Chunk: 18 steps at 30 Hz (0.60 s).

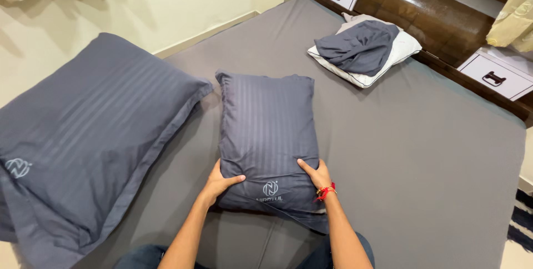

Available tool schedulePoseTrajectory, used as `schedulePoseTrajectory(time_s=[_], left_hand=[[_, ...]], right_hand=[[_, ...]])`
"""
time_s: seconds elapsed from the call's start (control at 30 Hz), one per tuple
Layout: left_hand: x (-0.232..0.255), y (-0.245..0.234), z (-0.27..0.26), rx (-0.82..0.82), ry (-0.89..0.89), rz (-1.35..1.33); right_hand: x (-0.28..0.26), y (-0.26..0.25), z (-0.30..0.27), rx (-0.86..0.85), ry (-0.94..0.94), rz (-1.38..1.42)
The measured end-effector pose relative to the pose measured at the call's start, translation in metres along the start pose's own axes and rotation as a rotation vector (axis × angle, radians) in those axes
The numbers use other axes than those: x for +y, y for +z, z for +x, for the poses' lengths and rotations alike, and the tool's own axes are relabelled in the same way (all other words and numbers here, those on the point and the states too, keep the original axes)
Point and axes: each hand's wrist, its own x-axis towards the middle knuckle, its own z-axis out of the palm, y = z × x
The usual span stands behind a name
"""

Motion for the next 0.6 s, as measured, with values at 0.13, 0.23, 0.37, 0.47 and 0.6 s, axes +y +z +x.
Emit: schedulePoseTrajectory(time_s=[0.13,0.23,0.37,0.47,0.6], left_hand=[[-0.033,0.0,0.034,0.145,0.323,0.175],[-0.049,-0.001,0.067,0.294,0.558,0.357],[-0.044,-0.016,0.098,0.334,0.671,0.349],[-0.046,-0.027,0.106,0.357,0.599,0.321],[-0.061,-0.026,0.089,0.571,0.309,0.471]], right_hand=[[-0.001,0.01,0.013,-0.029,-0.307,0.268],[-0.013,0.016,0.017,-0.027,-0.431,0.368],[-0.021,0.024,0.038,-0.007,-0.584,0.323],[-0.008,0.021,0.057,0.034,-0.609,-0.015],[0.016,0.008,0.063,0.05,-0.309,-0.47]])
